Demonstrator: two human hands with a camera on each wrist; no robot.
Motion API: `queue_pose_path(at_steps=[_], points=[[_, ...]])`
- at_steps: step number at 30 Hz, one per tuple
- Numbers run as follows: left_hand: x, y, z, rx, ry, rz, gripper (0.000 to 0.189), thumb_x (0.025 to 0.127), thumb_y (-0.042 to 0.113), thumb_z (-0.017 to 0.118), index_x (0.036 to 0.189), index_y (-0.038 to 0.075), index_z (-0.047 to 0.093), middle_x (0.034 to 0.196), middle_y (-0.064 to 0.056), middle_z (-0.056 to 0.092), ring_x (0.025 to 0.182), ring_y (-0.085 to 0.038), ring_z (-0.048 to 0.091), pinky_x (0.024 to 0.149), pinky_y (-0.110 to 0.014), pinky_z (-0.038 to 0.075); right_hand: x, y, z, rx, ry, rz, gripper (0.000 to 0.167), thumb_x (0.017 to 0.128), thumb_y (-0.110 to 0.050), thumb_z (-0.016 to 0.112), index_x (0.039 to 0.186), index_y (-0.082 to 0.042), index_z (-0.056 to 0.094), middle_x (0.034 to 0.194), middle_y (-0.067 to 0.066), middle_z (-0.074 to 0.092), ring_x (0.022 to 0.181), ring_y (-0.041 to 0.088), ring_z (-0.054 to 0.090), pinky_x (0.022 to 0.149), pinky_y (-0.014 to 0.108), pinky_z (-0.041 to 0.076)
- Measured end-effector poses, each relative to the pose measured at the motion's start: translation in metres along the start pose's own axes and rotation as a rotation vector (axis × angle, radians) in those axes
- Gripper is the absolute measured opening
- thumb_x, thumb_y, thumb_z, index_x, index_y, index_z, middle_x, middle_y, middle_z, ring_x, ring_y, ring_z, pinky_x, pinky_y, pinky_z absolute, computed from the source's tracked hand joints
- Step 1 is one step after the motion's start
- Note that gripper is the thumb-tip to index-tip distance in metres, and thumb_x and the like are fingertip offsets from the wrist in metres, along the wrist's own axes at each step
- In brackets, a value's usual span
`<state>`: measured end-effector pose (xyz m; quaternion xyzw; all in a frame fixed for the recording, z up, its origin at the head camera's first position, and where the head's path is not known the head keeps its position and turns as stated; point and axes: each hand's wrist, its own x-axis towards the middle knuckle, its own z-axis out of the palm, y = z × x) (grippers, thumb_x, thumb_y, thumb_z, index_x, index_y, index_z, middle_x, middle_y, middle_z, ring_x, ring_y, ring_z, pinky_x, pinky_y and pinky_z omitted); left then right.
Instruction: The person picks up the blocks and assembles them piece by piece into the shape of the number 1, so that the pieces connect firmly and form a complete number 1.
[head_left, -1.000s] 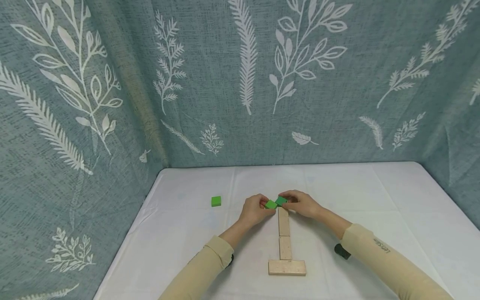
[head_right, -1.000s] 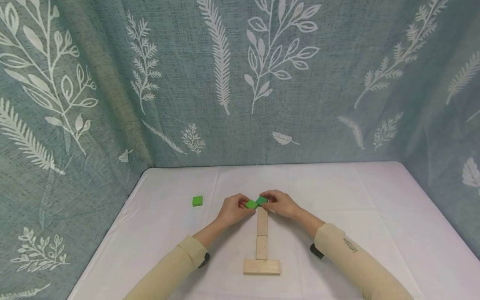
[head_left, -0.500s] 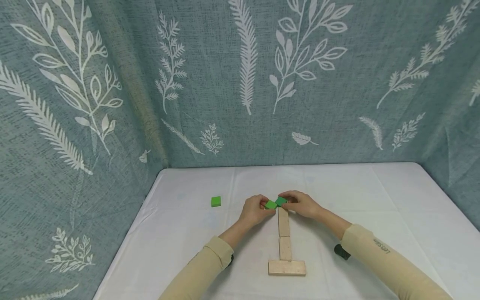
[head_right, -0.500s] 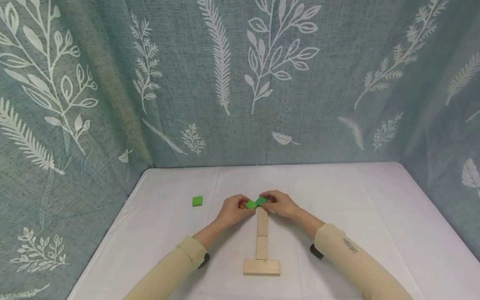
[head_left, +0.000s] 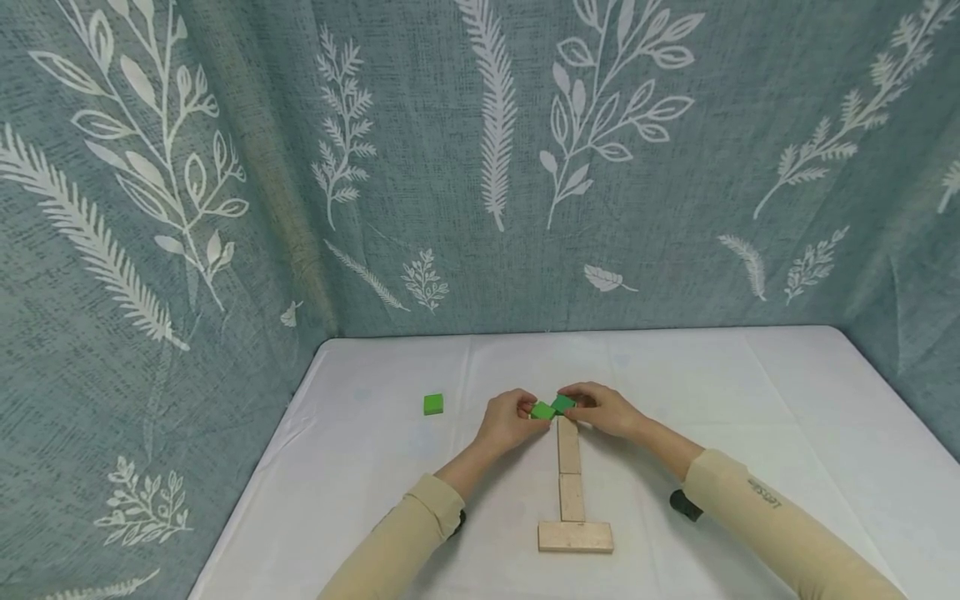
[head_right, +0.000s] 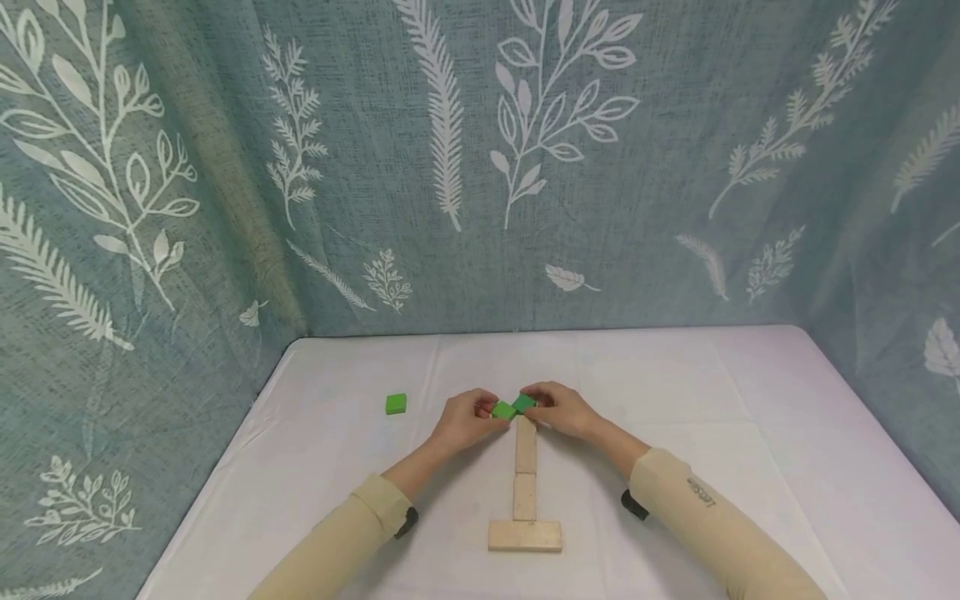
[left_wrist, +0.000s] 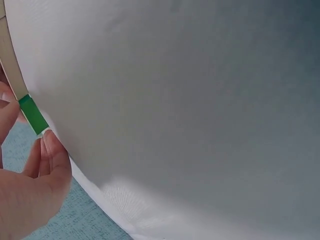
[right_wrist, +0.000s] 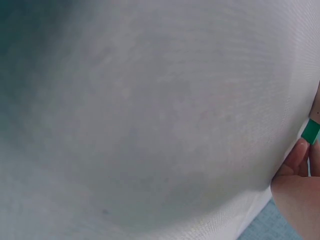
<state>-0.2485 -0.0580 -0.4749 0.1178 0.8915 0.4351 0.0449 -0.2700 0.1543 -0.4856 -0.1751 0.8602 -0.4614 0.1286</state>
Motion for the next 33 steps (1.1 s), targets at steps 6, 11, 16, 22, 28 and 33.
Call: queue_pose_path(at_steps=[6,11,16,22,28,33], points=[[-0.001,0.0,-0.001,-0.054,0.022,-0.029,0.037,0.081,0.013,0.08,0.11,-0.004,0.066,0.095,-0.01,0.066,0.082,-0.017,0.059,0.069,-0.027,0.051,0.001,0.002,0.001,-0.001,0.0,0.011,0.041,0.095,-0.02,0.063,0.13,-0.001,0.058,0.096,0.005,0.059,0.084,0.016,0.051,0.068,0.029,0.044],[-0.004,0.001,-0.003,-0.112,0.036,-0.055,0.035,0.081,0.01,0.079,0.11,-0.003,0.066,0.095,-0.011,0.067,0.082,-0.019,0.061,0.07,-0.029,0.052,0.001,0.002,0.001,-0.008,-0.003,0.023,0.04,0.095,-0.019,0.063,0.13,-0.002,0.059,0.096,0.005,0.06,0.084,0.016,0.052,0.068,0.028,0.044],[-0.002,0.001,-0.005,-0.158,0.06,-0.104,0.032,0.082,0.014,0.079,0.109,0.001,0.068,0.098,-0.009,0.069,0.089,-0.022,0.065,0.074,-0.032,0.053,0.001,0.001,0.001,-0.003,-0.004,0.028,0.039,0.095,-0.018,0.063,0.13,-0.002,0.058,0.095,0.005,0.059,0.083,0.017,0.051,0.068,0.03,0.044],[0.001,-0.004,-0.007,-0.282,0.092,-0.152,0.029,0.083,0.014,0.077,0.109,0.003,0.07,0.098,-0.007,0.069,0.087,-0.018,0.066,0.071,-0.028,0.054,0.0,0.001,0.0,-0.016,-0.006,0.03,0.04,0.095,-0.019,0.063,0.13,-0.002,0.058,0.094,0.005,0.059,0.083,0.016,0.051,0.068,0.029,0.044],[0.001,-0.005,-0.011,-0.484,0.103,-0.226,0.029,0.086,0.012,0.073,0.111,0.0,0.068,0.097,-0.006,0.068,0.083,-0.011,0.065,0.076,-0.027,0.055,-0.001,0.0,0.0,-0.008,-0.006,0.032,0.041,0.095,-0.02,0.063,0.131,-0.001,0.058,0.096,0.005,0.059,0.084,0.018,0.051,0.069,0.032,0.044],[-0.002,-0.007,-0.016,-0.618,0.084,-0.271,0.036,0.088,0.014,0.072,0.118,-0.003,0.064,0.104,-0.008,0.067,0.092,-0.015,0.065,0.086,-0.032,0.054,-0.001,-0.002,0.0,-0.009,-0.009,0.025,0.042,0.095,-0.02,0.063,0.131,-0.001,0.057,0.098,0.005,0.06,0.086,0.017,0.052,0.07,0.031,0.045]])
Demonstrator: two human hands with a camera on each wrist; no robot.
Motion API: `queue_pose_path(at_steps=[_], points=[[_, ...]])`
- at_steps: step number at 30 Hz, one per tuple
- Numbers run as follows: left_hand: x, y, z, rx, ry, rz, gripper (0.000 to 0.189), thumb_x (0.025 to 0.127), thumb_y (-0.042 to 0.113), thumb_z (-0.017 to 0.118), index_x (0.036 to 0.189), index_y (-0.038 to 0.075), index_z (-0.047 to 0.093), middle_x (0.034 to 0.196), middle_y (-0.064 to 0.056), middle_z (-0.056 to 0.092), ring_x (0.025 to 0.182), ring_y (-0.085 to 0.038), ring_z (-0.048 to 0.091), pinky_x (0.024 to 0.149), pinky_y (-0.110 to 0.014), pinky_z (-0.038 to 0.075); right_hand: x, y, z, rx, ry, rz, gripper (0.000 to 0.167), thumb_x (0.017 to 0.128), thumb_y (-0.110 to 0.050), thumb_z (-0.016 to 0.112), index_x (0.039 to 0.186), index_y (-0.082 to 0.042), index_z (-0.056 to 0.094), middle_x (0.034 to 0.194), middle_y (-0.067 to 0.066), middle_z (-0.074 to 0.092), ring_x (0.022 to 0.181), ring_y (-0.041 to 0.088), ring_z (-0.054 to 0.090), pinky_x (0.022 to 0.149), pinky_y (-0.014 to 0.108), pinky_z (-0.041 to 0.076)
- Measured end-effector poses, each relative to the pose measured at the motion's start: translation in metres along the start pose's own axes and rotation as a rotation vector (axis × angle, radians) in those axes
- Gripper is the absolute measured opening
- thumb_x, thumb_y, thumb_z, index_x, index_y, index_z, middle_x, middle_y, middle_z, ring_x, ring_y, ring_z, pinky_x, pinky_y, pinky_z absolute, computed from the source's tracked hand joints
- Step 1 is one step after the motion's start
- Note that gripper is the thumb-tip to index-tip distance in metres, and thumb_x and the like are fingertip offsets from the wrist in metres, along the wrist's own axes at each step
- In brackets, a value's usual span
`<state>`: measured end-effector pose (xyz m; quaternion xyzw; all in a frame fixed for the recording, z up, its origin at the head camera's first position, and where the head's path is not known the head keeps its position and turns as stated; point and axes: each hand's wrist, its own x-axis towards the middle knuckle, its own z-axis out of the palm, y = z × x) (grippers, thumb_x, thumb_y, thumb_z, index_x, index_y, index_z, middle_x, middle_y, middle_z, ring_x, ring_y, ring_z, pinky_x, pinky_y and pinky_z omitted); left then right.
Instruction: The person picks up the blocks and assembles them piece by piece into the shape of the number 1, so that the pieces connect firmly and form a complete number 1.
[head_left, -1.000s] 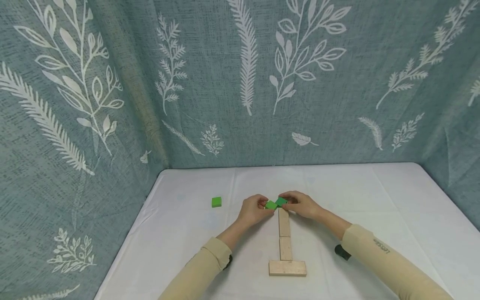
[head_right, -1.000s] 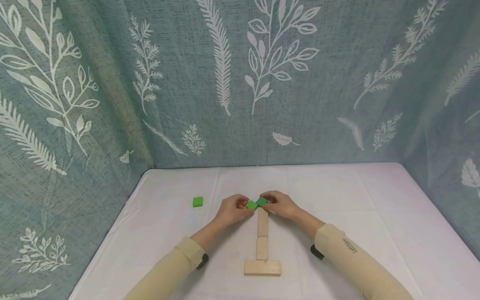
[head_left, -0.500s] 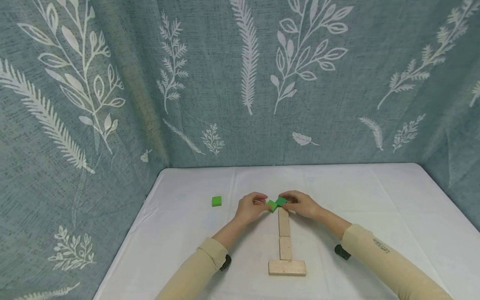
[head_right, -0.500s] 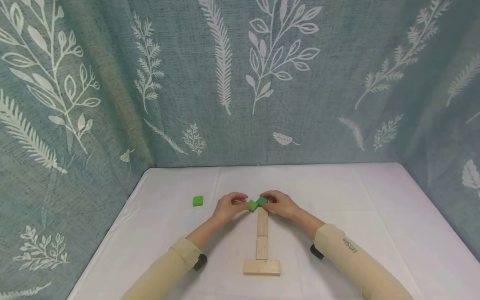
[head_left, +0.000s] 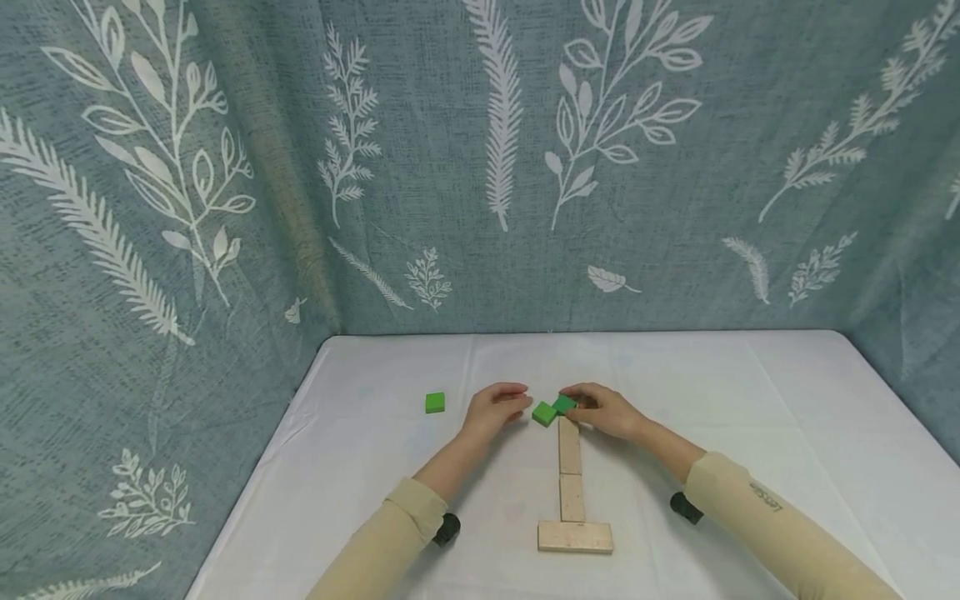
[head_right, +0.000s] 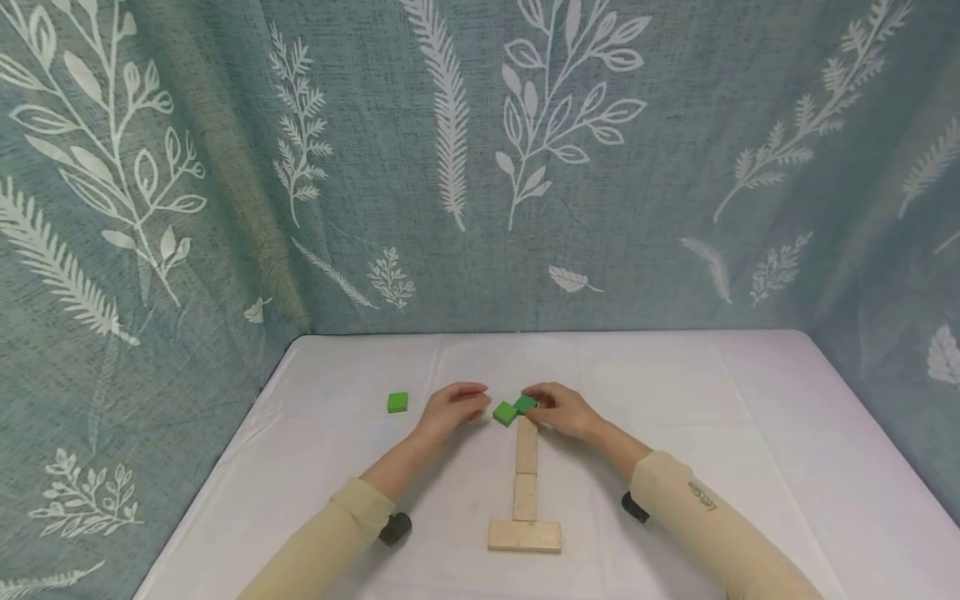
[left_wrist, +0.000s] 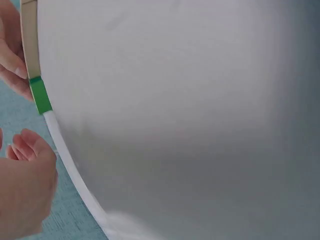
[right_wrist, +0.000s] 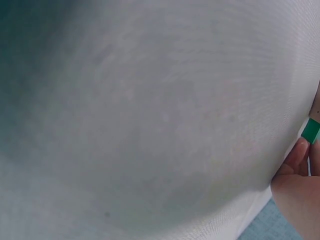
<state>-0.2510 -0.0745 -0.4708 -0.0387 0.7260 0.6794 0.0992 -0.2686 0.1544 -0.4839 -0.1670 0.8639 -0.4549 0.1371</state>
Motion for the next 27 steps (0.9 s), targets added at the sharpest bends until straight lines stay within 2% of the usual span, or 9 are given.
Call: queue_pose_path(at_steps=[3,6,12,27], points=[[0.0,0.0,-0.005,-0.031,-0.005,-0.028,0.037,0.088,0.014,0.072,0.12,-0.002,0.064,0.106,-0.009,0.067,0.098,-0.02,0.065,0.088,-0.034,0.053,-0.001,-0.001,0.0,0.004,-0.002,0.009,0.041,0.095,-0.02,0.063,0.132,-0.001,0.057,0.099,0.006,0.06,0.087,0.017,0.052,0.072,0.031,0.045],[-0.001,0.0,-0.01,-0.054,0.006,-0.048,0.035,0.088,0.011,0.071,0.119,-0.003,0.064,0.106,-0.009,0.067,0.097,-0.02,0.065,0.088,-0.033,0.053,-0.001,-0.002,-0.001,0.006,-0.005,0.018,0.042,0.095,-0.019,0.063,0.132,-0.002,0.057,0.101,0.006,0.06,0.089,0.017,0.053,0.072,0.031,0.046],[-0.001,-0.001,-0.022,-0.08,0.026,-0.047,0.034,0.088,0.01,0.071,0.118,-0.003,0.064,0.104,-0.008,0.067,0.09,-0.012,0.064,0.085,-0.03,0.053,-0.002,-0.003,-0.001,0.02,-0.02,0.007,0.043,0.095,-0.019,0.063,0.133,0.001,0.055,0.101,0.007,0.059,0.089,0.018,0.052,0.072,0.032,0.046],[-0.008,0.003,-0.056,-0.147,0.084,-0.048,0.037,0.088,0.007,0.07,0.122,-0.005,0.06,0.104,-0.007,0.066,0.091,-0.012,0.062,0.09,-0.033,0.051,-0.004,-0.003,0.0,0.02,-0.031,0.002,0.044,0.095,-0.02,0.062,0.133,0.001,0.054,0.103,0.007,0.059,0.09,0.018,0.052,0.072,0.029,0.045]])
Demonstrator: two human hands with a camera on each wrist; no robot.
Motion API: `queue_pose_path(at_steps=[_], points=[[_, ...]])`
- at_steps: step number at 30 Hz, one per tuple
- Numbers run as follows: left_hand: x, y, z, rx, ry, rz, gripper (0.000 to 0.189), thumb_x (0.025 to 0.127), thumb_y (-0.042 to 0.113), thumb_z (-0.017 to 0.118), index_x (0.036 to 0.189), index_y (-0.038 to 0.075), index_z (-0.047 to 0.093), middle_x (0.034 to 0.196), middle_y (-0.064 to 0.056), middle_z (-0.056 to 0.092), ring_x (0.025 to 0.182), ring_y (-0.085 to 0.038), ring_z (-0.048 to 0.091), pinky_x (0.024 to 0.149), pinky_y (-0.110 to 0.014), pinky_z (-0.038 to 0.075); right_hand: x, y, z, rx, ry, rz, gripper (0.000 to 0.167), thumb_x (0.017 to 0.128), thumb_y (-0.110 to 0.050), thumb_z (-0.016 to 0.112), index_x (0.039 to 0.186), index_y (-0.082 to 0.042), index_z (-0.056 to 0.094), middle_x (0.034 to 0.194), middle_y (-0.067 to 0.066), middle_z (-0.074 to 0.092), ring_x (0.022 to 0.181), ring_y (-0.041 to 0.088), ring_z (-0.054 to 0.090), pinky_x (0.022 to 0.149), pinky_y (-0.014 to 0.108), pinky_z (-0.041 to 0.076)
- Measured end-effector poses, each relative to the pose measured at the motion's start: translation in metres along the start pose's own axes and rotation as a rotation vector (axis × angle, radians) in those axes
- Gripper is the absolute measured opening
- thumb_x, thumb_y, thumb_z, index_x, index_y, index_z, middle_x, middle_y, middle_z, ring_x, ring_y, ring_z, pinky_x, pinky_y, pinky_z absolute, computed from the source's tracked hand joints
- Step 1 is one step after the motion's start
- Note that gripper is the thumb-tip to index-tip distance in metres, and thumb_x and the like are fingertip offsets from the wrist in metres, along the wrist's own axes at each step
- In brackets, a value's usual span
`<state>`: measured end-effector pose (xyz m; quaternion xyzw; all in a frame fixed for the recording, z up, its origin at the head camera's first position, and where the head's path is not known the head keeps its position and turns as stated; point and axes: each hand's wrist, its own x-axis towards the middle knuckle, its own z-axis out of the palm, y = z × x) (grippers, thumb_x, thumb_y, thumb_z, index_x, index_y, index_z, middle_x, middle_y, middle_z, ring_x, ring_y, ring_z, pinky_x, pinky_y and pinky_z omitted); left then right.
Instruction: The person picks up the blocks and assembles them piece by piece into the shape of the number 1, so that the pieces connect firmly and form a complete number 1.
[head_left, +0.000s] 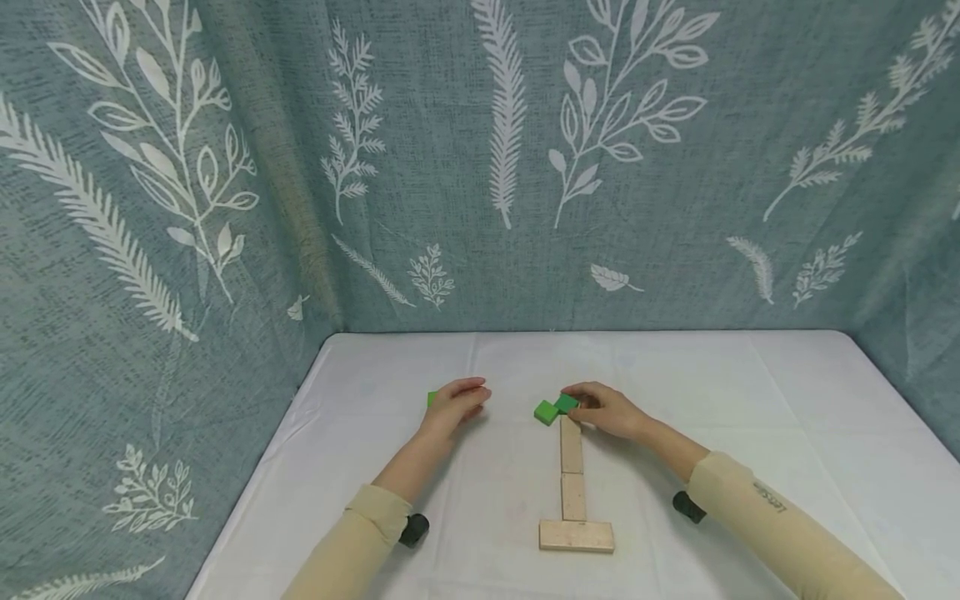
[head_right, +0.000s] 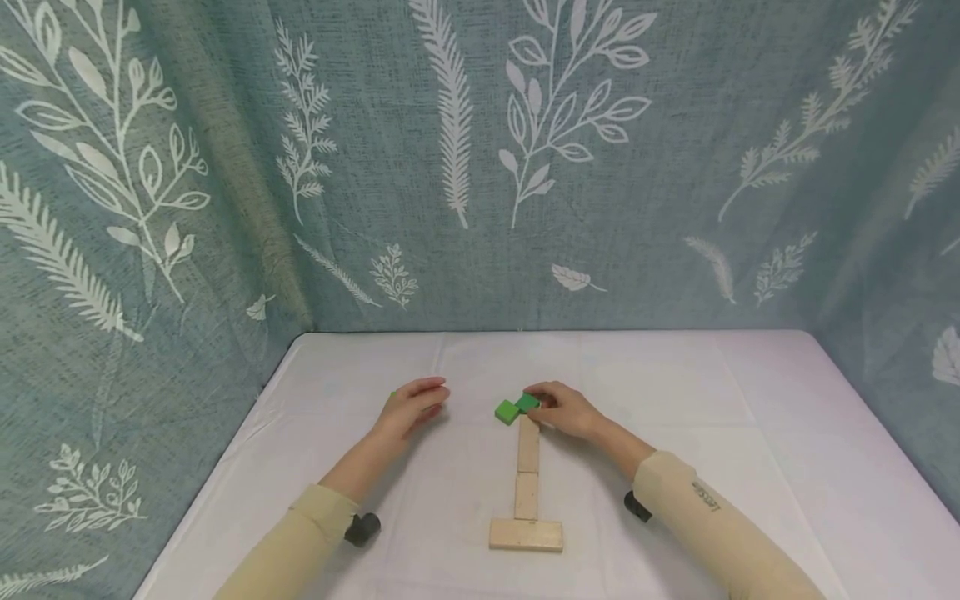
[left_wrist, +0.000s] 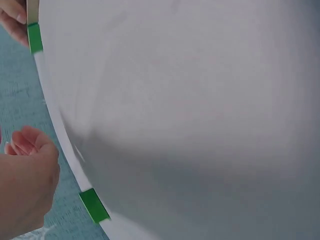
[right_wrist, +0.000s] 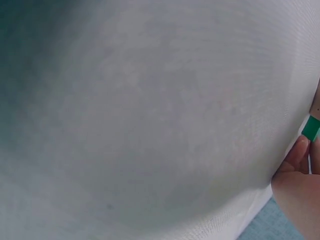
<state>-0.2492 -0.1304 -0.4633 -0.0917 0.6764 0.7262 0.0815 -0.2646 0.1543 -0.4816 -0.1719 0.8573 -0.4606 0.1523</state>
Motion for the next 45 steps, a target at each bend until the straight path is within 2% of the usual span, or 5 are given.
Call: queue_pose_path(at_steps=[9,21,29,35,45], points=[[0.003,0.003,-0.017,-0.035,0.046,-0.006,0.039,0.087,0.003,0.069,0.123,-0.007,0.059,0.1,-0.005,0.066,0.089,-0.009,0.063,0.09,-0.031,0.051,0.0,-0.001,0.0,0.016,-0.001,-0.016,0.045,0.096,-0.018,0.062,0.134,0.003,0.052,0.106,0.009,0.058,0.092,0.019,0.052,0.073,0.032,0.045],[0.005,0.007,-0.044,-0.01,0.108,-0.022,0.04,0.089,0.004,0.068,0.126,-0.005,0.058,0.096,0.001,0.068,0.089,-0.012,0.063,0.089,-0.03,0.051,0.001,0.0,-0.002,0.029,-0.007,-0.021,0.045,0.095,-0.018,0.063,0.134,0.003,0.052,0.104,0.009,0.057,0.089,0.02,0.05,0.071,0.033,0.045],[0.007,0.007,-0.06,0.015,0.122,-0.044,0.045,0.09,0.007,0.068,0.132,-0.004,0.055,0.114,-0.008,0.065,0.086,-0.005,0.062,0.084,-0.023,0.05,0.0,0.0,-0.002,0.026,-0.007,-0.031,0.045,0.096,-0.016,0.061,0.135,0.004,0.051,0.104,0.009,0.057,0.088,0.019,0.049,0.069,0.032,0.044],[0.008,0.008,-0.066,0.022,0.139,-0.053,0.048,0.089,0.008,0.069,0.133,-0.004,0.053,0.1,0.002,0.066,0.084,-0.003,0.061,0.086,-0.023,0.05,-0.007,-0.014,-0.003,0.01,-0.003,-0.026,0.042,0.096,-0.009,0.059,0.133,0.008,0.051,0.104,0.013,0.056,0.088,0.022,0.049,0.069,0.032,0.043],[0.009,0.007,-0.069,0.11,0.192,-0.048,0.046,0.089,0.007,0.068,0.131,-0.006,0.053,0.109,-0.008,0.062,0.081,-0.002,0.057,0.078,-0.018,0.05,0.001,0.001,-0.003,0.031,-0.012,-0.034,0.045,0.095,-0.017,0.063,0.134,0.004,0.052,0.103,0.009,0.056,0.086,0.02,0.049,0.068,0.031,0.044]])
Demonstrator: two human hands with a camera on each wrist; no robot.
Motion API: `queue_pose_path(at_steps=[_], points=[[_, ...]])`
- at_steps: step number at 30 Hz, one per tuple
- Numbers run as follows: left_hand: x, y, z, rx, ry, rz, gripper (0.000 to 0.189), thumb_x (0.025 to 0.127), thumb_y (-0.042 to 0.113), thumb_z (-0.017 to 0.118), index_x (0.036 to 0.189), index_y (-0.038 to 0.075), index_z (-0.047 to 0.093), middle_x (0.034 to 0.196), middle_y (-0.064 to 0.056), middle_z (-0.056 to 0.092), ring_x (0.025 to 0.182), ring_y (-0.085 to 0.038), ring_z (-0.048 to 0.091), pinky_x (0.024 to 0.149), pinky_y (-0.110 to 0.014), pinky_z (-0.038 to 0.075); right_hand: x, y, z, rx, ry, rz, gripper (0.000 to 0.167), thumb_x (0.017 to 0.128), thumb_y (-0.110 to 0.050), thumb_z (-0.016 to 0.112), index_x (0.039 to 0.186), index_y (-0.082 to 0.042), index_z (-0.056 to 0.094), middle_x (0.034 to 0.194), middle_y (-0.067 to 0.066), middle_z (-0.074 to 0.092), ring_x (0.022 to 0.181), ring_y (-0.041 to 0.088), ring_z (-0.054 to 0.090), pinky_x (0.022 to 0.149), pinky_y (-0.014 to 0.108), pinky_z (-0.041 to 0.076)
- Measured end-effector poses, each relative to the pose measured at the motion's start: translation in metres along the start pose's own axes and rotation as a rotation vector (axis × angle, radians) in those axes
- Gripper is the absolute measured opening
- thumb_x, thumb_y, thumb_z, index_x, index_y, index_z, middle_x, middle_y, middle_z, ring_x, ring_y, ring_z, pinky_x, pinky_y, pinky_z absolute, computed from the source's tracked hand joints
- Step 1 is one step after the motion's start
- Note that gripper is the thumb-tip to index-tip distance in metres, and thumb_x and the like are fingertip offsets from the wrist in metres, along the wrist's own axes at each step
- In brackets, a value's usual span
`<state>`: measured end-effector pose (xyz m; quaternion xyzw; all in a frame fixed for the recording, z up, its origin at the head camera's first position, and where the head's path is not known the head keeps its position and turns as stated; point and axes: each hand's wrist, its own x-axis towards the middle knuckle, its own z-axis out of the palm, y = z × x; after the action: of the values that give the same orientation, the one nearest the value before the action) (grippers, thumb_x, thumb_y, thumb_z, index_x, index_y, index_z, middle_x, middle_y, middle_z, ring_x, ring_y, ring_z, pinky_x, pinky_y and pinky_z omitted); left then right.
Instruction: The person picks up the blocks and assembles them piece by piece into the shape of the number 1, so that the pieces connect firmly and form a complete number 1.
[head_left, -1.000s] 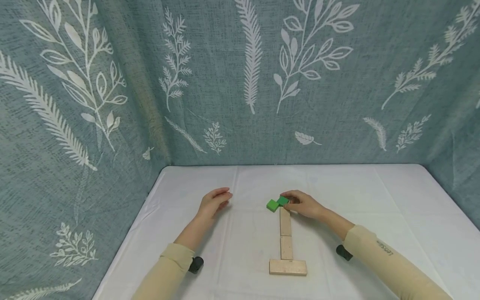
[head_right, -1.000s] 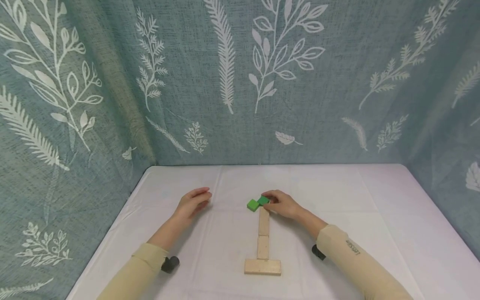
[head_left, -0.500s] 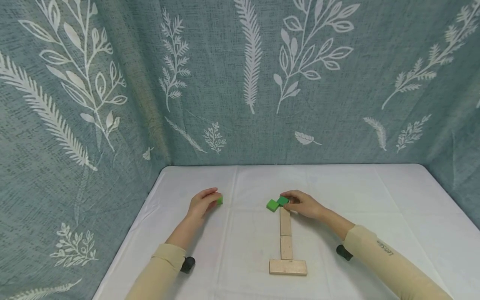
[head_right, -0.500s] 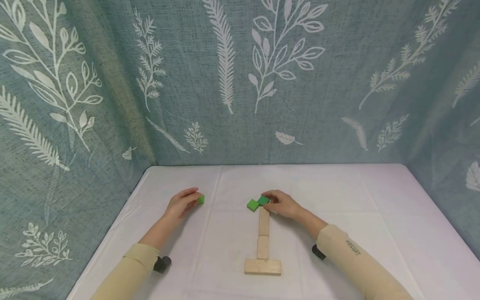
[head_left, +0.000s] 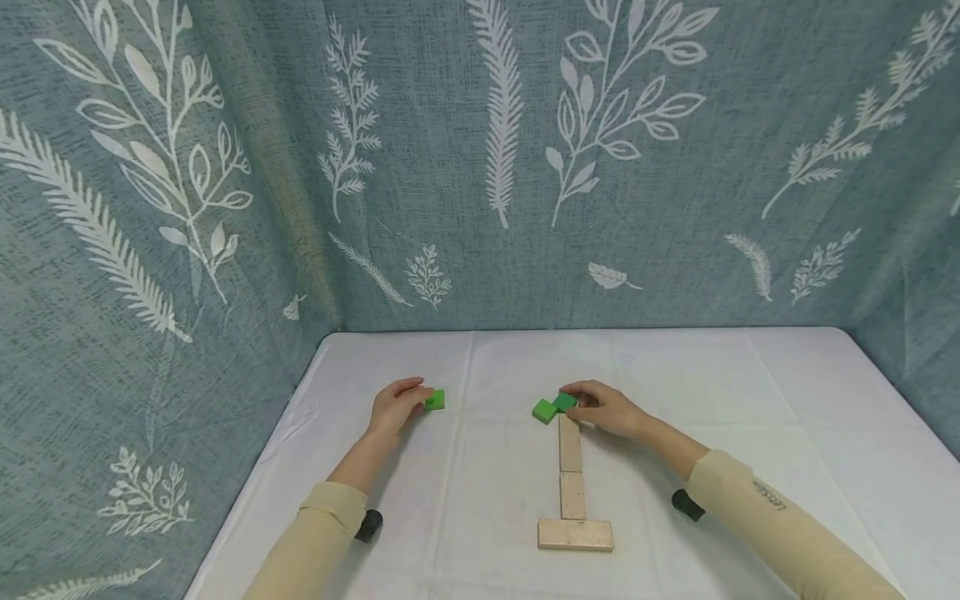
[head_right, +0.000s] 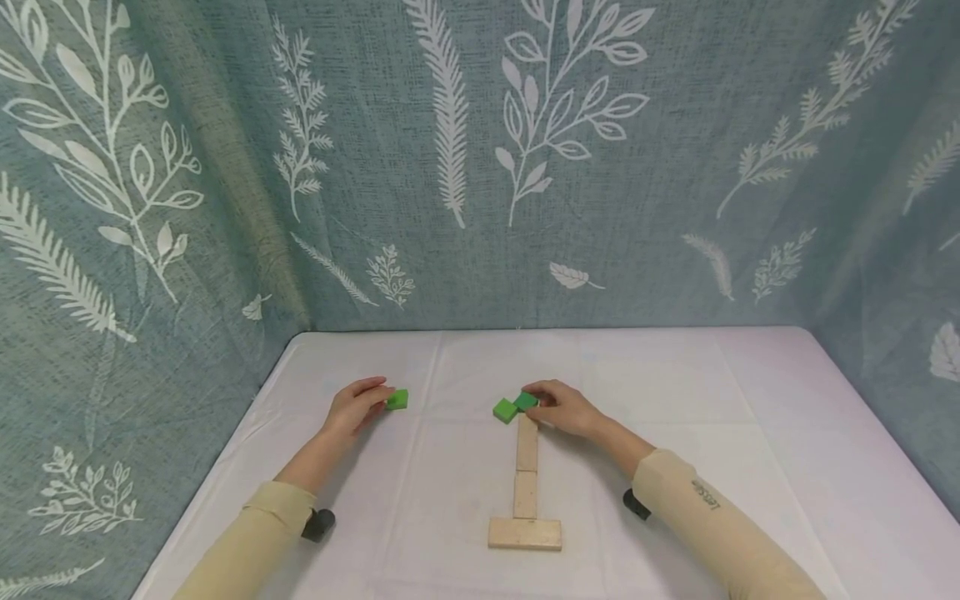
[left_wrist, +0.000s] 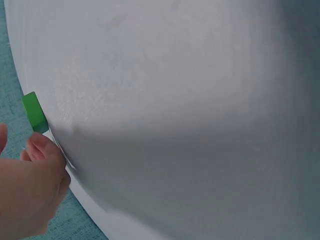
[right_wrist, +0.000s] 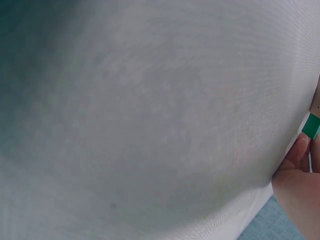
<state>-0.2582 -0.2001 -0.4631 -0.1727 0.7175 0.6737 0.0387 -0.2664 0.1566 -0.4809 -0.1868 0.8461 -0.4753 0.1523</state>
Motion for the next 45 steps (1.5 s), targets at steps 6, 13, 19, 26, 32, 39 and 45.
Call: queue_pose_path(at_steps=[6,13,19,26,32,39,45], points=[[-0.001,-0.002,0.001,0.154,0.018,0.023,0.051,0.089,0.012,0.069,0.132,-0.008,0.05,0.113,-0.014,0.055,0.089,-0.013,0.056,0.078,-0.021,0.049,0.0,-0.002,0.0,-0.007,-0.001,0.001,0.045,0.095,-0.017,0.063,0.134,0.003,0.052,0.103,0.009,0.056,0.087,0.019,0.049,0.069,0.032,0.044],[0.0,-0.005,0.004,0.317,0.001,0.035,0.058,0.089,0.024,0.071,0.134,-0.004,0.049,0.128,-0.023,0.051,0.115,-0.034,0.052,0.097,-0.043,0.044,0.001,0.001,0.0,0.007,-0.001,-0.002,0.045,0.094,-0.017,0.064,0.133,0.004,0.053,0.103,0.01,0.056,0.086,0.019,0.049,0.066,0.03,0.045],[-0.001,-0.005,0.007,0.417,0.015,0.062,0.056,0.086,0.026,0.073,0.129,-0.004,0.053,0.125,-0.021,0.054,0.113,-0.035,0.052,0.096,-0.047,0.043,0.002,0.003,0.001,0.008,-0.001,0.001,0.045,0.095,-0.016,0.063,0.134,0.004,0.052,0.104,0.009,0.055,0.085,0.019,0.049,0.065,0.03,0.044],[-0.004,-0.004,0.011,0.493,0.037,0.111,0.052,0.085,0.022,0.074,0.124,-0.007,0.056,0.119,-0.023,0.057,0.107,-0.036,0.055,0.09,-0.044,0.047,0.002,0.002,0.001,0.011,0.004,0.007,0.045,0.096,-0.016,0.062,0.134,0.005,0.051,0.103,0.009,0.055,0.086,0.018,0.049,0.065,0.03,0.044],[-0.004,-0.004,0.014,0.554,0.057,0.16,0.049,0.082,0.018,0.077,0.119,-0.008,0.058,0.113,-0.023,0.059,0.102,-0.035,0.058,0.086,-0.043,0.05,0.001,0.002,0.0,0.011,-0.002,0.008,0.045,0.095,-0.017,0.063,0.134,0.004,0.052,0.104,0.01,0.056,0.086,0.019,0.049,0.068,0.031,0.045],[-0.003,-0.007,0.014,0.578,0.071,0.196,0.045,0.082,0.015,0.078,0.116,-0.009,0.06,0.109,-0.022,0.061,0.099,-0.034,0.059,0.084,-0.041,0.051,0.001,0.001,0.0,0.012,-0.003,-0.01,0.045,0.095,-0.016,0.063,0.134,0.005,0.052,0.106,0.01,0.056,0.087,0.019,0.049,0.069,0.032,0.044],[-0.002,-0.008,0.013,0.571,0.069,0.201,0.045,0.082,0.014,0.077,0.117,-0.008,0.06,0.109,-0.021,0.062,0.099,-0.033,0.06,0.084,-0.04,0.052,0.0,0.0,0.0,0.002,0.0,0.004,0.045,0.095,-0.018,0.063,0.134,0.003,0.053,0.104,0.009,0.056,0.087,0.019,0.049,0.069,0.032,0.044]])
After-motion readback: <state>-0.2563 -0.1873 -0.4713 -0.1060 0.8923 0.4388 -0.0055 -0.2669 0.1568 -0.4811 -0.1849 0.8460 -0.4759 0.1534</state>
